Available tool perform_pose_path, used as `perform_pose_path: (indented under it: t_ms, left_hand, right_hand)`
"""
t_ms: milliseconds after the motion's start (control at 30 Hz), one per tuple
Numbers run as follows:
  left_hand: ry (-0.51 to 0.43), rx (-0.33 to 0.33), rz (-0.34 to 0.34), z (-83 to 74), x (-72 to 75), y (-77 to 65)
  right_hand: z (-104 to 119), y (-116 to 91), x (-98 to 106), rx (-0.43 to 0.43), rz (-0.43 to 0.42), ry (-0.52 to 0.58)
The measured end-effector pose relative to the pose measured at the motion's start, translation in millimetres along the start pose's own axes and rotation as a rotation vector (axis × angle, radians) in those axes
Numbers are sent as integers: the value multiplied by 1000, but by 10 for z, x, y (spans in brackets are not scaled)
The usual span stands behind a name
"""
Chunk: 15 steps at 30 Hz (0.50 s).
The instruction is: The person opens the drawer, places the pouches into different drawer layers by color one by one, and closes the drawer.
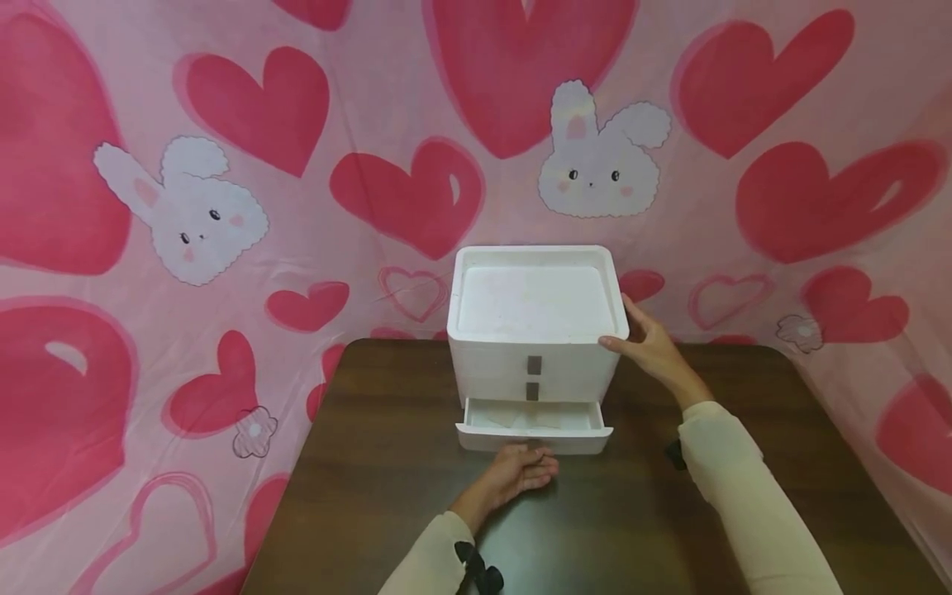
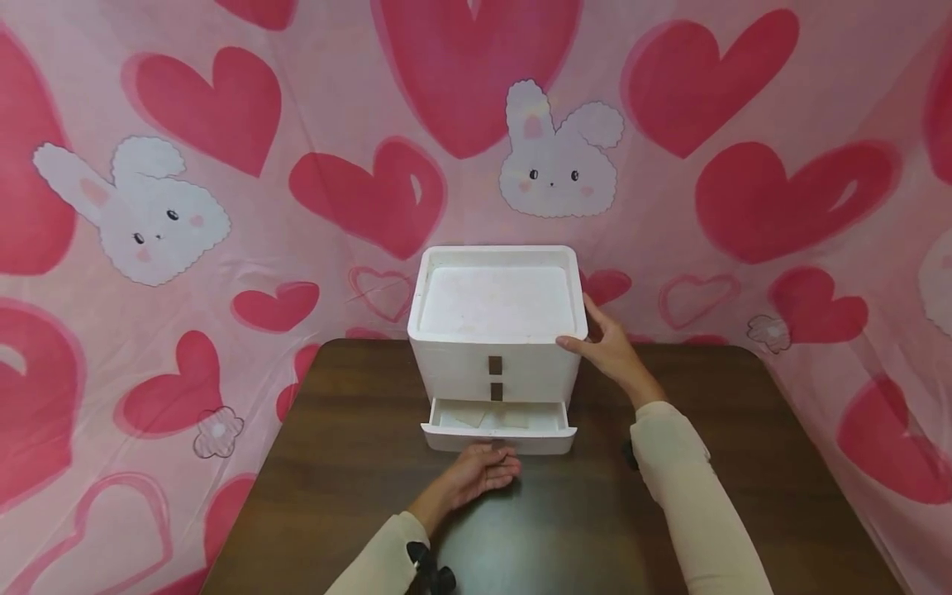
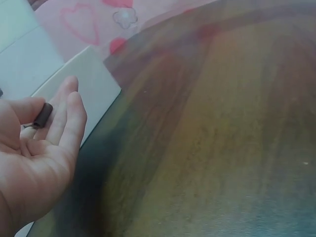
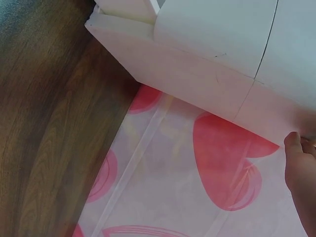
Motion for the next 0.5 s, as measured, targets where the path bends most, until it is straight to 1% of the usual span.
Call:
perform_pose_path:
  t_ms: [200, 300, 500]
  left_hand:
    - [-5, -27, 0, -125, -11, 103]
    - [-9, -37, -13, -156, -6, 136]
    - [-1, -15, -31, -177, -3, 199]
  right_hand:
    - [-1, -3, 15, 12, -3, 9]
    - [-7, -6, 2, 4, -4, -3]
    - [-15, -19, 17, -13, -11, -49]
Point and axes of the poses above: each hand's wrist, its own y-axis towards the middle knuckle, its own x-axis out of the back of the hand, z = x × y, the point moved 5 cm from there along y, towards the middle knuckle, and after that the axes turned 9 degrees about -z, right-handed, at the moved point
